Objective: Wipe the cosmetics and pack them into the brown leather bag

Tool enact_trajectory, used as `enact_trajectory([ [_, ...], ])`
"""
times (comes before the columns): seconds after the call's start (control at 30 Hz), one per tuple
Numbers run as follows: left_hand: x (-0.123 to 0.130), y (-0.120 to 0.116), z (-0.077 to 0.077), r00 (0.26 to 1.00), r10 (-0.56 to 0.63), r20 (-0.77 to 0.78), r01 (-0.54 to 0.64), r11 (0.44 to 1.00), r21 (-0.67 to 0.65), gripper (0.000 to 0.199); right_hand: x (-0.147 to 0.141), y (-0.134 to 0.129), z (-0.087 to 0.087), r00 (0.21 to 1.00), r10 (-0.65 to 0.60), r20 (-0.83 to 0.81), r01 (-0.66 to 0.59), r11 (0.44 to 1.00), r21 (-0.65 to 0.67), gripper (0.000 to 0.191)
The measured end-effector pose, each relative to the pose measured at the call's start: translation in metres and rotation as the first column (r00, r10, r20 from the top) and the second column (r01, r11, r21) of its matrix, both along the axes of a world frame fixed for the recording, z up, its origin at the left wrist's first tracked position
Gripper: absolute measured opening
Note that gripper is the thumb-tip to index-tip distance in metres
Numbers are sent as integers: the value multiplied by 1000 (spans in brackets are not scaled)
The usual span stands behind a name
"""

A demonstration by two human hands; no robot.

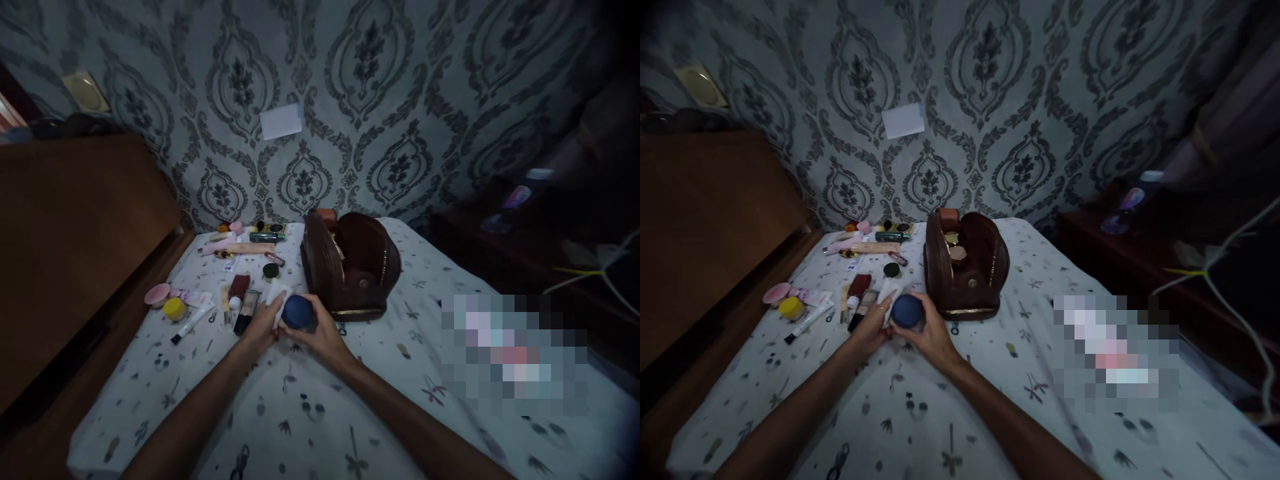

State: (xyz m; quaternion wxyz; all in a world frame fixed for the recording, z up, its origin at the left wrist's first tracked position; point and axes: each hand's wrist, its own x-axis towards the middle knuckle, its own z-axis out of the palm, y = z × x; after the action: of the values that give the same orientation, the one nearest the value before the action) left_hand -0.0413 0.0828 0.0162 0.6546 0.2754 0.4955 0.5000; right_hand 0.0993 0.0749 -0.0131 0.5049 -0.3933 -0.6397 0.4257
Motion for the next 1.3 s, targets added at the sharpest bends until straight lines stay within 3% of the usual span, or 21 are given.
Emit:
enact_trajectory([
  [0.13,-4,1,-6,996,35,-80,-27,995,92,48,3,4,-9,994,-47,97,32,988,150,59],
  [0.23,-10,3,-9,986,22,-168,11,981,193,54,5,6,-14,980,-68,186,32,981,189,55],
  [0.37,-15,3,-5,960,-59,-275,146,940,308,54,6,8,-20,960,-100,261,44,976,211,52],
  [0.5,-17,2,-2,914,-191,-359,334,856,396,57,8,10,-32,935,-188,301,104,956,275,55],
  [0.6,-17,2,-4,884,-194,-425,380,829,411,52,9,13,-45,915,-242,323,122,929,350,56],
  [0.77,-16,3,-5,882,-75,-465,277,881,383,42,8,10,-51,901,-293,321,121,878,462,52],
  [0.9,-20,5,-4,905,-12,-425,182,914,362,36,6,2,-35,923,-183,339,-5,875,484,49],
  [1.0,-23,10,-8,924,14,-382,109,948,299,37,5,-1,-26,934,-157,321,-24,869,495,47],
  [1.17,-16,18,-16,945,71,-318,-20,987,160,51,4,1,-25,948,-179,264,76,931,358,48],
  [1.3,-9,13,-13,947,80,-311,-31,986,162,60,2,0,-21,952,-206,227,158,964,211,52],
])
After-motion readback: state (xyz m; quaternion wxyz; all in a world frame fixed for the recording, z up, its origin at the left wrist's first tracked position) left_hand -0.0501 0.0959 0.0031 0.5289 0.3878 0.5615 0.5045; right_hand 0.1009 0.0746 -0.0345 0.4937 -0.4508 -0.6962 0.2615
